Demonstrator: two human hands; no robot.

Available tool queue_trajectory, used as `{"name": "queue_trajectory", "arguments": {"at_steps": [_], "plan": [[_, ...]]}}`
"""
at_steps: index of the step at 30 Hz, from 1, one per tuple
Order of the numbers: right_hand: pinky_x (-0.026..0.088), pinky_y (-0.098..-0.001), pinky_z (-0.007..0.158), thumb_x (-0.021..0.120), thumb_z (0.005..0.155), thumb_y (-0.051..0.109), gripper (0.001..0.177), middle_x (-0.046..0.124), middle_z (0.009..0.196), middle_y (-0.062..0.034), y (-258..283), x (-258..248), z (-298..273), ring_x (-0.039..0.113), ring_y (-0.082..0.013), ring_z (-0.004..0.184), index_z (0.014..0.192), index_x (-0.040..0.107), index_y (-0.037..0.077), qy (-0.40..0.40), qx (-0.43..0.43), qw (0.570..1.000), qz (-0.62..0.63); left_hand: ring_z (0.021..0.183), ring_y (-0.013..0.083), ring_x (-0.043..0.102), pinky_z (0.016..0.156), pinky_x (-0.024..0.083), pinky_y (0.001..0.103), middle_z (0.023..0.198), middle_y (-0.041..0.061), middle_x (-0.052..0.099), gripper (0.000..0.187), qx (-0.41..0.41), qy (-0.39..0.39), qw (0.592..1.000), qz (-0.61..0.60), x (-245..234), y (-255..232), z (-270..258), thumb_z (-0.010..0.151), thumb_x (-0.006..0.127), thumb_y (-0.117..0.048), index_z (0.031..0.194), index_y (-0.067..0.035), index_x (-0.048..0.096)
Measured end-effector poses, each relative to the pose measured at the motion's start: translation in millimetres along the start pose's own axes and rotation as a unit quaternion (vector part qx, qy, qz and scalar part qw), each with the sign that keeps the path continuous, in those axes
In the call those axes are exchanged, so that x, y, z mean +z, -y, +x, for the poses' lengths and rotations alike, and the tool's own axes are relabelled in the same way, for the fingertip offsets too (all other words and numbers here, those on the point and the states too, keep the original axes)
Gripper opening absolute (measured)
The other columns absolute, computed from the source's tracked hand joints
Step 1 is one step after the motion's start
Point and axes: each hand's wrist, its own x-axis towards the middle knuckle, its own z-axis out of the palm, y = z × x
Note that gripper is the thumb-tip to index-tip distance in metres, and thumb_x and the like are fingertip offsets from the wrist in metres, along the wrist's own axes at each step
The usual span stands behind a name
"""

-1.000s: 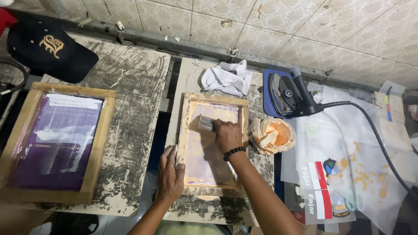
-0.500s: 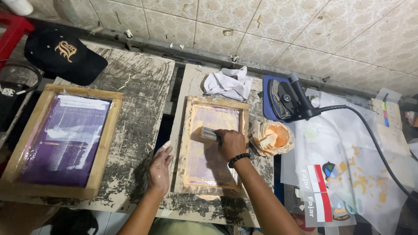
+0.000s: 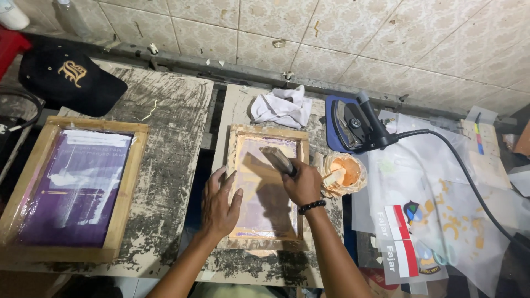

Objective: The person uses a squeegee to spread orange ink across a screen printing frame. They then use a white cloth to wipe the squeegee and the frame edges before continuing to spread the ink evenly.

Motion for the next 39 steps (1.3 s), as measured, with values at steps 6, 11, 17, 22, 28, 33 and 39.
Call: {"name": "queue_trajectory", "arguments": {"at_steps": [6,11,17,22,28,33,39], "plan": [[0.054,-0.0525,0.079,0.073,0.07,0.021,0.032,0.073,0.077,-0.0155,0,-6,-20,0.071,-0.0421,0.092,0.101,0.076,0.02,-0.034,0.031,0.996,0.081,0.154,0.0397,0.029,0.116,0.03,0.056,0.16,0.017,0.039,0.051,0.039,0.065,0.992,0.097,-11,-23,10,0.096,0.056,-0.036,0.141,-0.013,0.061],[0.053,-0.0513,0.074,0.072,0.069,0.017,0.031,0.072,0.076,-0.0181,-7,-3,-14,0.071,-0.0436,0.089,0.099,0.077,0.014,-0.058,0.036,0.991,0.118,0.158,0.0394,0.019,0.119,0.022,0.058,0.167,0.018,0.031,0.056,0.026,0.116,0.988,0.102,-11,-38,5,0.094,0.055,-0.038,0.143,-0.011,0.059],[0.053,-0.049,0.072,0.074,0.069,0.019,0.031,0.072,0.076,-0.0165,2,-1,-11,0.071,-0.0423,0.088,0.099,0.077,0.014,-0.062,0.028,0.988,0.137,0.159,0.0379,0.015,0.122,0.017,0.057,0.169,0.019,0.028,0.059,0.019,0.127,0.984,0.122,-2,-34,7,0.093,0.055,-0.039,0.143,-0.009,0.058],[0.055,-0.0477,0.073,0.073,0.071,0.017,0.034,0.075,0.079,-0.0159,17,-13,-17,0.072,-0.0421,0.089,0.105,0.077,0.014,-0.053,0.025,0.989,0.136,0.16,0.039,0.014,0.123,0.016,0.057,0.169,0.02,0.028,0.057,0.025,0.103,0.987,0.121,-3,-27,15,0.094,0.054,-0.038,0.142,-0.007,0.059],[0.054,-0.0542,0.082,0.076,0.074,0.022,0.05,0.075,0.095,-0.0232,21,-14,-23,0.068,-0.0464,0.102,0.122,0.07,0.009,-0.035,0.027,0.988,0.15,0.159,0.0402,0.015,0.123,0.016,0.057,0.168,0.022,0.029,0.057,0.031,0.091,0.988,0.118,4,-20,23,0.093,0.054,-0.035,0.142,-0.006,0.059],[0.054,-0.0546,0.085,0.074,0.079,0.023,0.045,0.076,0.095,-0.0199,30,-25,-29,0.069,-0.0453,0.099,0.123,0.067,0.015,-0.059,0.035,0.992,0.102,0.161,0.0381,0.008,0.124,0.01,0.06,0.172,0.02,0.02,0.061,0.039,0.146,0.978,0.146,18,-24,47,0.09,0.053,-0.031,0.146,-0.006,0.055],[0.055,-0.0543,0.086,0.074,0.079,0.022,0.044,0.076,0.097,-0.0185,36,-36,-32,0.069,-0.0436,0.102,0.122,0.068,0.018,-0.074,0.074,0.987,0.125,0.162,0.0344,0.003,0.127,0.0,0.06,0.173,0.017,0.017,0.075,0.077,0.196,0.952,0.222,40,-37,79,0.088,0.051,-0.046,0.152,-0.007,0.048]]}}
